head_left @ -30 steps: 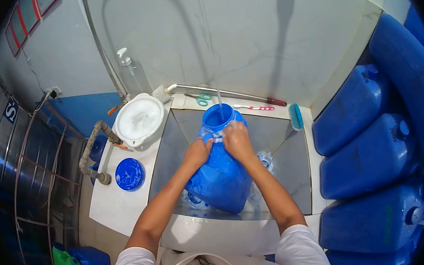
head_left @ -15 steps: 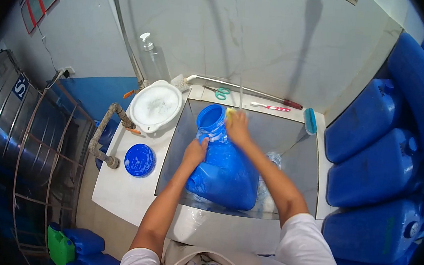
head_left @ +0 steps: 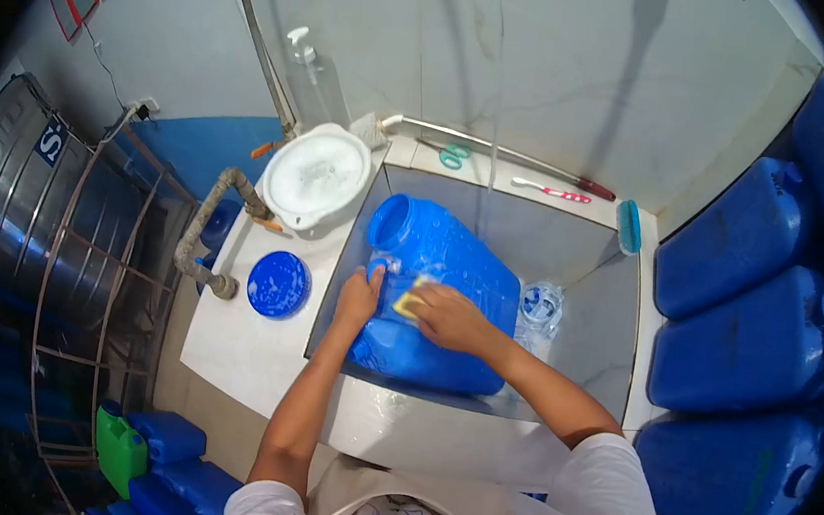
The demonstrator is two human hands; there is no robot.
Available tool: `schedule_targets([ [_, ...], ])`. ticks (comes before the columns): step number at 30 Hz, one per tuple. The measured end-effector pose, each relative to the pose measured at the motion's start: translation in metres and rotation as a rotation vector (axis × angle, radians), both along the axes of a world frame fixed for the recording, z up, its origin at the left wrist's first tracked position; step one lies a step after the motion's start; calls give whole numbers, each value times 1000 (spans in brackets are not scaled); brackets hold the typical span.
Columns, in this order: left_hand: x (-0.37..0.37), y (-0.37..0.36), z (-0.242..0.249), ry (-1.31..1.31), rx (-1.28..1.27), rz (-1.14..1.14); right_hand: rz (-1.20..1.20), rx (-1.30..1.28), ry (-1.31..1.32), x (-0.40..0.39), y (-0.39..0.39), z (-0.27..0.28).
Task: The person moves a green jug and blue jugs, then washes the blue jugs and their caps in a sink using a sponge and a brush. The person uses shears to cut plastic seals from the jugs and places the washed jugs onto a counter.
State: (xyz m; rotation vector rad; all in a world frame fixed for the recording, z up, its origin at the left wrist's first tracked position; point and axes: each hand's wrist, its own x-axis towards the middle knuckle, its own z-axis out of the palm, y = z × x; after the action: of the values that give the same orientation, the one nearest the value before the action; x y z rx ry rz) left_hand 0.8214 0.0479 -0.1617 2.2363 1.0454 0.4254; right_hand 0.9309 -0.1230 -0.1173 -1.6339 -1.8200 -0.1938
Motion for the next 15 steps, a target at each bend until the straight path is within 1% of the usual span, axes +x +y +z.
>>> schedule_targets([
  [1, -2, -7, 7, 18, -14, 0, 0, -14, 18, 0, 10, -10],
  [3, 6, -8, 25, 67, -57, -58, 111, -582, -91, 6, 58, -18],
  [4, 7, -7, 26, 82, -56, -45, 175, -661, -130, 5, 66, -19],
  [5, 8, -3, 24, 79, -49, -42, 177, -654, -134, 5, 59, -22],
  [7, 9, 14, 5, 107, -131, -41, 117, -474, 19, -6, 27, -13],
  [8, 11, 21, -2, 110, -131, -42, 116, -474, 23, -19, 12, -13],
  [10, 13, 26, -9, 75, -222, -21, -86, -148, 283, -45, -16, -13],
  [11, 12, 27, -9, 79, -231, -20, -86, -157, 287, -54, -13, -12],
  [12, 15, 27, 0, 76, -298, -27, -11, -67, 211, -66, 1, -9],
  [13, 18, 30, -1, 69, -367, -29, 69, 21, 133, -74, 10, -7],
  [14, 18, 42, -16, 79, -227, -110, 75, 15, 146, -79, 18, -7],
  [15, 14, 40, -10, 89, -225, -103, 90, -24, 111, -78, 31, -3],
])
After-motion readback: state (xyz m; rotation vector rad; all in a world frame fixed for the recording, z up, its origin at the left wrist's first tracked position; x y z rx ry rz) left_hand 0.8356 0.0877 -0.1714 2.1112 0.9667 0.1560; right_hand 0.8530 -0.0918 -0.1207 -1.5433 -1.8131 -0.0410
